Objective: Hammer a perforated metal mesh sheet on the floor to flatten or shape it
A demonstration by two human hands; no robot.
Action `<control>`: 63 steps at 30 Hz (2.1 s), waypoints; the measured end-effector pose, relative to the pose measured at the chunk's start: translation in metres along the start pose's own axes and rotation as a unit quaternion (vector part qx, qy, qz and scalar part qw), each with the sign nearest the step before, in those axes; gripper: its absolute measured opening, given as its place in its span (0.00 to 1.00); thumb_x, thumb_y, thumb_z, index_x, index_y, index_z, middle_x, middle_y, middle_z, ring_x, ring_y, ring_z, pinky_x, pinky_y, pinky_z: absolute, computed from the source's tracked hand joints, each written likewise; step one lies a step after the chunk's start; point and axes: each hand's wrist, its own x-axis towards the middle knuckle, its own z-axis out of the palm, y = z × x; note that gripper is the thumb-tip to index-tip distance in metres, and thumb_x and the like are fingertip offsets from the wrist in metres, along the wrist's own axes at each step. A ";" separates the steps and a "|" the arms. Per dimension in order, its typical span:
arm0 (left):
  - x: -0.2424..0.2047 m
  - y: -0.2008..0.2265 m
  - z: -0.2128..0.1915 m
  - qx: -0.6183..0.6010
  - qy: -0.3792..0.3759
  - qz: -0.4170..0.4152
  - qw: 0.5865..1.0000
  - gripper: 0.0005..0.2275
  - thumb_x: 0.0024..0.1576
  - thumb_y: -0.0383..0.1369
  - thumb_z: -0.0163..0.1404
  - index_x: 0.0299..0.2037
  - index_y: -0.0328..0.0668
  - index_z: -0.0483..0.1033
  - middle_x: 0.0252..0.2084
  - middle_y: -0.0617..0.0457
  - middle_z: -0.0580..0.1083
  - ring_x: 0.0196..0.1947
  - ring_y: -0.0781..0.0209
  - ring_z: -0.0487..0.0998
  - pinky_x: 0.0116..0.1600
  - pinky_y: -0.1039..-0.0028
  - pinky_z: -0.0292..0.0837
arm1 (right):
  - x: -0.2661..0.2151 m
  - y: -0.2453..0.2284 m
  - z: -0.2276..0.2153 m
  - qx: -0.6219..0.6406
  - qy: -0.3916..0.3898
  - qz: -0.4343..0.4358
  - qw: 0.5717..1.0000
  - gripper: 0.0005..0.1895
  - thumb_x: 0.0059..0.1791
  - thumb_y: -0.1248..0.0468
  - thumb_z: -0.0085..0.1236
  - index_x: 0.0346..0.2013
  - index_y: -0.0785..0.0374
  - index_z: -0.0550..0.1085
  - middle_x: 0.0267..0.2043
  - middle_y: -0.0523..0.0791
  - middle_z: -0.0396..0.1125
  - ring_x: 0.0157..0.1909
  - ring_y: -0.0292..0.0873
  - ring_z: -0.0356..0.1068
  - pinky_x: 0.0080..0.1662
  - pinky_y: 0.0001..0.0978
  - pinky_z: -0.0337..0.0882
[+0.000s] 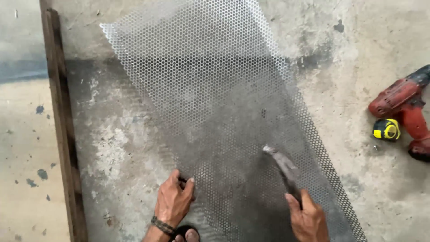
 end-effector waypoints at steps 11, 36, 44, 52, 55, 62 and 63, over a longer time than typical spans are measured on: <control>-0.010 0.005 -0.004 -0.019 -0.015 -0.031 0.999 0.11 0.55 0.36 0.56 0.30 0.40 0.69 0.18 0.53 0.78 0.18 0.58 0.81 0.29 0.70 0.75 | 0.034 -0.009 -0.036 0.082 0.076 0.041 0.993 0.14 0.55 0.56 0.50 0.42 0.65 0.72 0.19 0.51 0.68 0.18 0.53 0.66 0.27 0.47 0.64; 0.003 -0.002 -0.001 0.033 -0.021 -0.004 0.999 0.10 0.54 0.40 0.54 0.32 0.43 0.72 0.18 0.56 0.80 0.22 0.56 0.81 0.35 0.68 0.76 | 0.113 -0.084 -0.056 0.112 0.042 -0.010 0.993 0.19 0.58 0.50 0.45 0.40 0.64 0.70 0.18 0.47 0.64 0.18 0.46 0.64 0.23 0.42 0.64; 0.004 -0.017 0.008 0.034 -0.016 -0.009 0.999 0.12 0.54 0.41 0.54 0.30 0.42 0.69 0.19 0.52 0.78 0.20 0.53 0.81 0.32 0.64 0.75 | 0.145 -0.109 -0.058 0.141 0.007 0.006 0.990 0.24 0.56 0.44 0.43 0.38 0.64 0.71 0.18 0.46 0.64 0.18 0.45 0.66 0.21 0.40 0.65; 0.008 -0.032 0.019 0.088 0.016 0.050 0.995 0.13 0.53 0.44 0.54 0.35 0.44 0.69 0.22 0.48 0.76 0.25 0.45 0.78 0.35 0.58 0.73 | 0.171 -0.141 -0.058 0.154 0.066 -0.087 0.982 0.23 0.58 0.47 0.42 0.40 0.66 0.69 0.19 0.47 0.64 0.17 0.46 0.64 0.22 0.41 0.64; 0.011 -0.028 0.018 0.099 -0.034 -0.008 0.994 0.14 0.56 0.45 0.54 0.33 0.43 0.69 0.22 0.51 0.72 0.24 0.49 0.74 0.35 0.60 0.69 | 0.199 -0.137 -0.042 0.012 0.046 -0.057 0.997 0.27 0.60 0.44 0.41 0.37 0.67 0.68 0.21 0.54 0.66 0.21 0.58 0.69 0.27 0.54 0.69; 0.002 -0.016 0.011 0.078 -0.006 0.005 0.997 0.12 0.54 0.43 0.53 0.34 0.44 0.69 0.23 0.49 0.77 0.26 0.46 0.79 0.37 0.58 0.73 | 0.215 -0.168 -0.058 0.043 -0.011 -0.042 0.998 0.21 0.61 0.47 0.41 0.42 0.63 0.67 0.21 0.44 0.63 0.16 0.45 0.64 0.18 0.41 0.67; 0.003 -0.019 0.013 0.082 -0.005 0.008 0.997 0.12 0.54 0.43 0.53 0.33 0.45 0.69 0.23 0.50 0.77 0.26 0.46 0.79 0.37 0.58 0.73 | 0.218 -0.172 -0.063 0.064 -0.006 -0.045 0.997 0.22 0.61 0.46 0.41 0.39 0.62 0.68 0.20 0.44 0.62 0.16 0.44 0.63 0.19 0.40 0.64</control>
